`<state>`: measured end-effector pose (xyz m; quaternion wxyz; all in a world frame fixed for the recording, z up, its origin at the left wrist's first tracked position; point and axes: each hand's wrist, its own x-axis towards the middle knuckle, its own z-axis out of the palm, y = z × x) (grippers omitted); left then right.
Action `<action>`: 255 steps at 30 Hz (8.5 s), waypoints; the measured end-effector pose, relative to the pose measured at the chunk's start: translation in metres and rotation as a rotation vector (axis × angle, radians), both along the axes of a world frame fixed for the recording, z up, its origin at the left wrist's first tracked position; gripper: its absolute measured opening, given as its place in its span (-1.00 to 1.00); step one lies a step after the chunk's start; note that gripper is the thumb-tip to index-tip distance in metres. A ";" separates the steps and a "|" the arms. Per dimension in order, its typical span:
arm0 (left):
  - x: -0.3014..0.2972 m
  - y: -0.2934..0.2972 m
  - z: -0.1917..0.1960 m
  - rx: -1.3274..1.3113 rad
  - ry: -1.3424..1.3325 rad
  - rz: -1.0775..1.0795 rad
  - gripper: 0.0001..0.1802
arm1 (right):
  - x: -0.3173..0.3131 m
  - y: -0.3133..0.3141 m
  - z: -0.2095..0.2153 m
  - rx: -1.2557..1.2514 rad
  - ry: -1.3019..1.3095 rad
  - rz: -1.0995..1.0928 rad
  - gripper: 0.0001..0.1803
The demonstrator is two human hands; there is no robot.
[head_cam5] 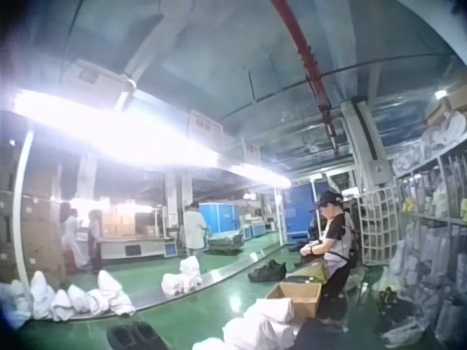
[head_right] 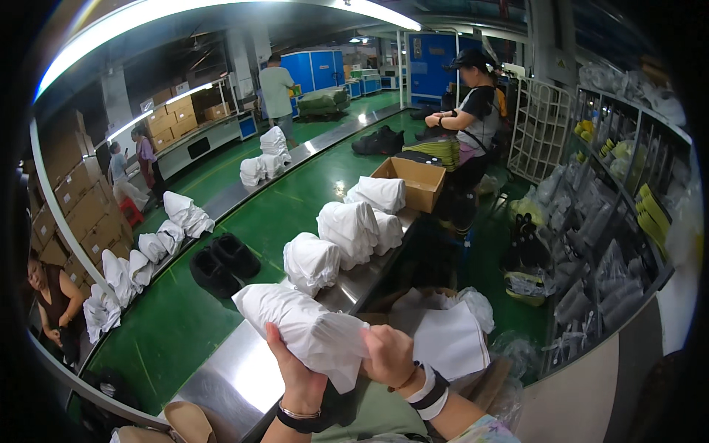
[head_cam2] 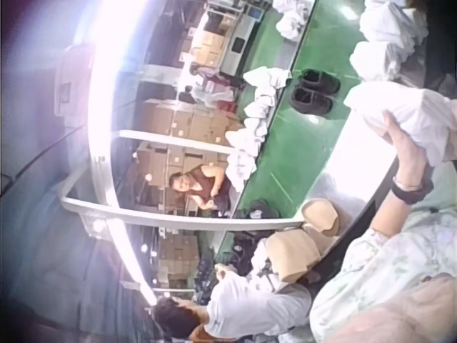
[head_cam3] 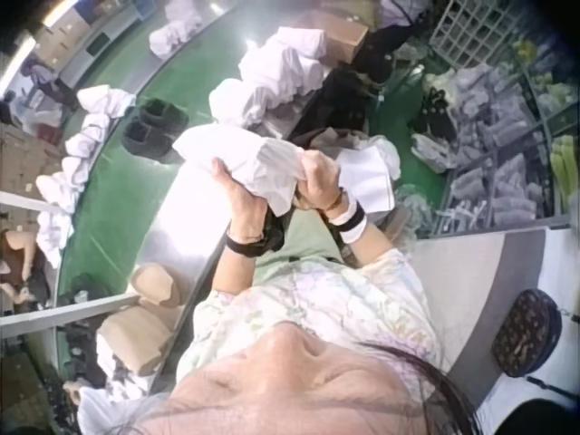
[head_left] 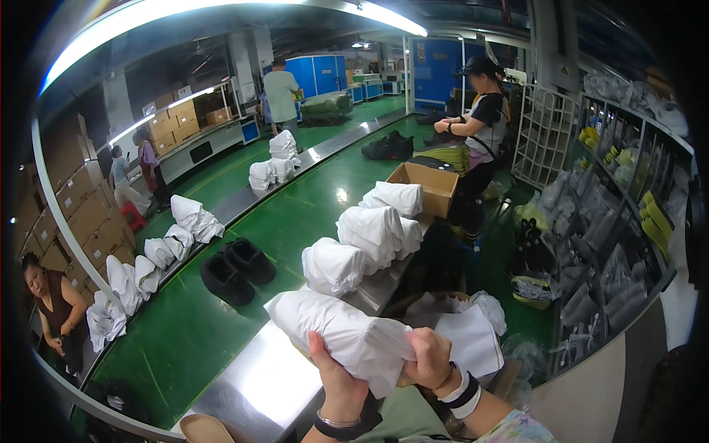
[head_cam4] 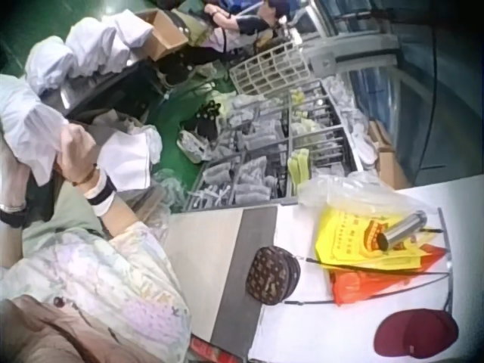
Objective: Stuffing shoes with paper forms and preparing them for packaging on a manufacturing assembly line.
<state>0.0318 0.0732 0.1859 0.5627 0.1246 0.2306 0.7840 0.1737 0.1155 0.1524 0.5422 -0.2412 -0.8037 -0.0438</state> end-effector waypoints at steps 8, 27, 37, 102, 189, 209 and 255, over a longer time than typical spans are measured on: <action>-0.011 0.000 0.000 0.018 -0.048 0.129 -0.29 | -0.024 -0.025 0.004 -0.694 0.176 0.587 -0.49; -0.038 -0.003 -0.037 0.038 0.124 0.105 -0.14 | -0.077 -0.037 -0.008 -1.468 0.801 0.682 -0.64; -0.064 -0.011 -0.028 -0.019 -0.006 0.217 -0.16 | -0.090 -0.038 -0.011 -0.729 0.022 0.360 -0.73; -0.070 -0.038 -0.041 0.044 0.357 0.417 -0.39 | -0.124 -0.035 -0.023 -1.269 0.719 0.597 -0.52; -0.386 0.186 -0.069 -0.708 1.732 0.083 -0.60 | -0.369 0.171 -0.028 -0.116 -0.773 0.006 -0.66; -0.392 0.174 -0.080 -0.548 1.757 0.174 -0.63 | -0.379 0.176 -0.040 -0.428 -0.817 0.193 -0.66; -0.438 0.152 -0.119 -0.444 0.935 0.053 -0.58 | -0.393 0.140 -0.065 -0.155 -0.673 0.023 -0.65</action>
